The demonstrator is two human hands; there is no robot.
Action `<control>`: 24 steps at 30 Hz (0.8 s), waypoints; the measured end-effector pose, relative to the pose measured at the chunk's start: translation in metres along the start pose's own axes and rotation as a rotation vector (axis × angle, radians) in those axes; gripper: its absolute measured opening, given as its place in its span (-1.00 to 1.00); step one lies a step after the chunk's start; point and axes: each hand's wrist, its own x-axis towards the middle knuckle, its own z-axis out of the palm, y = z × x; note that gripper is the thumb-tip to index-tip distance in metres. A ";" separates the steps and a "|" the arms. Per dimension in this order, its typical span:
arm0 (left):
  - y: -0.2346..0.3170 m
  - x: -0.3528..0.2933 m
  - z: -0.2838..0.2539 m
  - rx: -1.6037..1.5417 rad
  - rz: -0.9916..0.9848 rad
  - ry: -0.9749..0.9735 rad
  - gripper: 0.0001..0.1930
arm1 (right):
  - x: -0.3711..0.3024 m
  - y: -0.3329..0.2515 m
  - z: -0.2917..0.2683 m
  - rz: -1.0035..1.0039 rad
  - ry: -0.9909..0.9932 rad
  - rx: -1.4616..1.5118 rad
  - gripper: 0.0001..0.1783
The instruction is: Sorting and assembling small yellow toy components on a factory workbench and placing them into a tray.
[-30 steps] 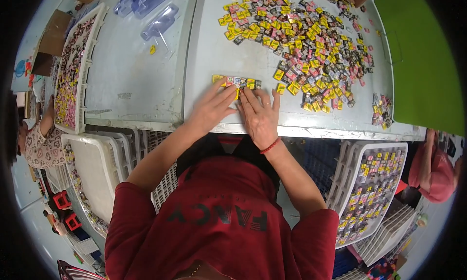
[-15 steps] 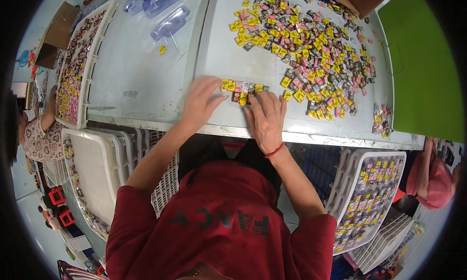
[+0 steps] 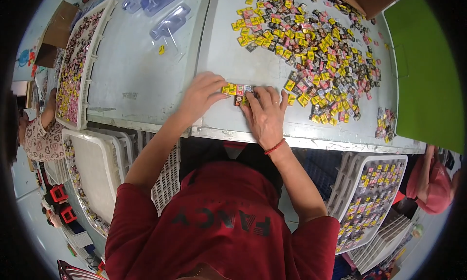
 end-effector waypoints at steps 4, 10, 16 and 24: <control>-0.005 0.008 -0.003 0.008 0.041 -0.058 -0.80 | 0.000 0.001 0.001 0.004 -0.022 -0.021 -0.64; -0.002 0.003 -0.006 0.099 0.135 0.007 -0.85 | 0.001 -0.001 0.000 0.003 -0.022 -0.034 -0.64; 0.011 -0.015 -0.007 0.220 0.125 -0.053 -0.62 | -0.003 0.000 0.004 -0.002 -0.014 -0.039 -0.63; 0.013 -0.019 -0.011 -0.025 -0.155 0.085 -0.59 | 0.000 0.004 -0.016 -0.011 0.098 0.011 -0.68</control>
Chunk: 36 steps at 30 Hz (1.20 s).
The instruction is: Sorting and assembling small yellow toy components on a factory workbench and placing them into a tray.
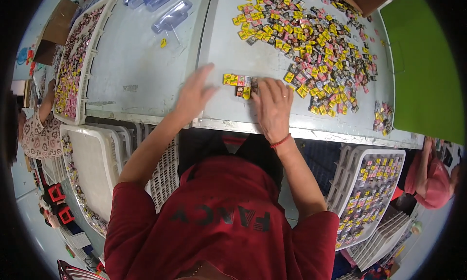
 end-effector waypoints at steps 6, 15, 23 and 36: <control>0.012 0.020 -0.002 -0.093 -0.415 -0.060 -0.67 | -0.008 0.012 -0.001 0.161 -0.044 -0.027 -0.72; -0.054 -0.001 -0.024 -0.170 -0.503 0.186 -0.69 | 0.000 -0.013 0.023 0.100 -0.115 0.024 -0.65; -0.154 -0.027 -0.146 -0.008 -0.685 0.297 -0.69 | 0.034 -0.041 0.050 -0.005 -0.190 0.089 -0.69; -0.125 0.014 -0.092 0.381 -0.177 0.428 -0.69 | 0.171 -0.090 0.162 0.279 -0.284 0.334 -0.59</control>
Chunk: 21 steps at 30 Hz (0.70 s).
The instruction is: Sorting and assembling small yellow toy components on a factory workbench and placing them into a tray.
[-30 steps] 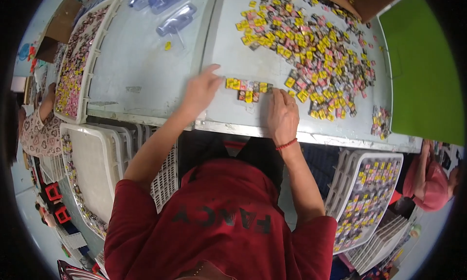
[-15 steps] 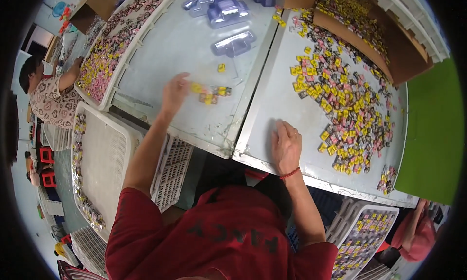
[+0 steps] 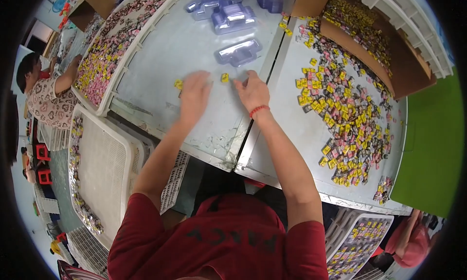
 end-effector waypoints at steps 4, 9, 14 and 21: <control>0.020 0.013 0.015 -0.066 0.083 -0.018 -0.70 | 0.004 0.008 0.002 -0.010 -0.068 -0.038 -0.74; 0.034 0.009 0.042 -0.102 0.083 -0.226 -0.72 | -0.016 0.029 -0.021 0.004 -0.038 0.081 -0.83; 0.083 0.010 0.037 -0.175 0.069 -0.320 -0.73 | -0.051 0.053 -0.066 0.026 -0.067 0.053 -0.79; 0.128 -0.014 0.021 -0.452 -0.066 -0.282 -0.77 | -0.094 0.111 -0.163 -0.008 -0.474 -0.052 -0.84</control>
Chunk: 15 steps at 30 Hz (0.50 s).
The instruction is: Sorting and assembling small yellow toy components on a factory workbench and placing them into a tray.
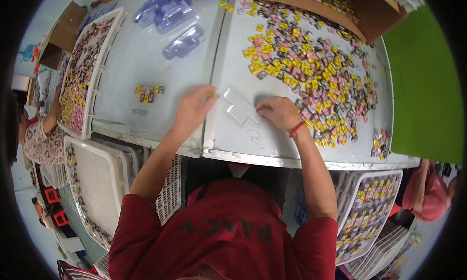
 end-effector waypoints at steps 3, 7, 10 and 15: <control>0.010 -0.012 0.024 0.065 0.139 -0.197 -0.79 | -0.006 0.004 -0.012 -0.017 -0.017 -0.058 -0.83; 0.000 -0.002 0.042 0.152 0.250 -0.107 -0.79 | -0.004 -0.007 -0.017 -0.060 0.071 -0.172 -0.76; 0.000 0.012 0.039 0.147 0.151 -0.063 -0.79 | 0.006 0.007 -0.016 0.003 0.267 -0.199 -0.72; -0.010 0.063 0.052 0.220 0.191 -0.014 -0.74 | 0.044 0.005 -0.009 -0.076 0.737 -0.505 -0.74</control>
